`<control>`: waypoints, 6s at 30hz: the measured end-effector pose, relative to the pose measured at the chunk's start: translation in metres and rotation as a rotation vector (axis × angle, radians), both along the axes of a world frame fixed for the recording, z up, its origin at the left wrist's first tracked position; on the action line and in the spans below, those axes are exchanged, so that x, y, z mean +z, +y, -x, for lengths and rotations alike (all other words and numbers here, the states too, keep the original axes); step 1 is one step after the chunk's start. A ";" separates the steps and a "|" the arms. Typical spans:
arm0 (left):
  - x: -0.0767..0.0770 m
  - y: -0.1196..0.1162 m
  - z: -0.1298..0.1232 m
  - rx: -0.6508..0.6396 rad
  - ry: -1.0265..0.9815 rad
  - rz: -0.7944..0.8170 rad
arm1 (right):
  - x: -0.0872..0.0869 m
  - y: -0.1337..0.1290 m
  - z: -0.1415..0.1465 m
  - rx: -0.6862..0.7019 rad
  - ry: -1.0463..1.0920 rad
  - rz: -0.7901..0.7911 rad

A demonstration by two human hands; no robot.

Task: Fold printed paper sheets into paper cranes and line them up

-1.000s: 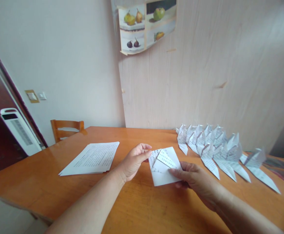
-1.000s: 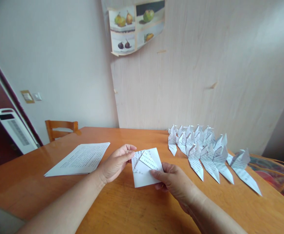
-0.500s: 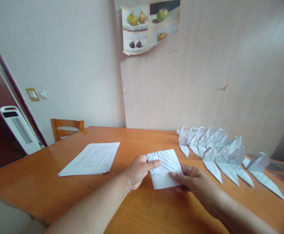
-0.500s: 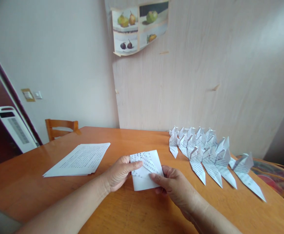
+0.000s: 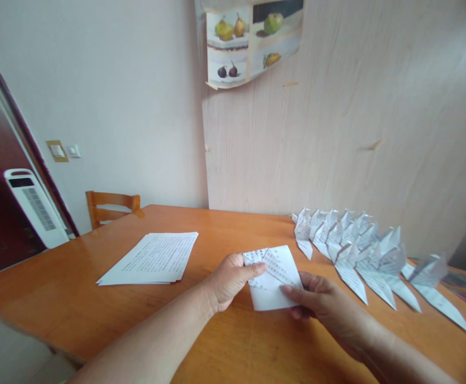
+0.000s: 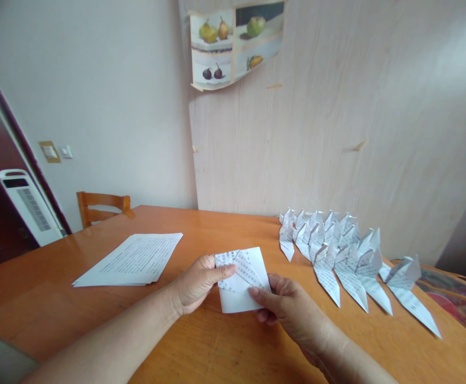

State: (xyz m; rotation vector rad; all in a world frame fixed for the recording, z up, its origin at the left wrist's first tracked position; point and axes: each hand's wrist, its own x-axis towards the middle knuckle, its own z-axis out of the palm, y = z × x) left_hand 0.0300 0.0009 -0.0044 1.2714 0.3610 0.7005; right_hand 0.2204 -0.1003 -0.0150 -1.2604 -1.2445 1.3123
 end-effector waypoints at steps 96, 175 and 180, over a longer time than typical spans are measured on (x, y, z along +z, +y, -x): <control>-0.001 0.004 0.004 0.160 0.340 -0.004 | 0.010 -0.001 -0.007 -0.286 0.069 0.080; 0.017 0.021 0.026 -0.452 0.877 -1.111 | -0.005 0.005 -0.013 0.091 -0.831 -0.239; 0.017 0.021 0.026 -0.455 0.865 -1.101 | -0.006 0.005 -0.013 0.055 -0.827 -0.174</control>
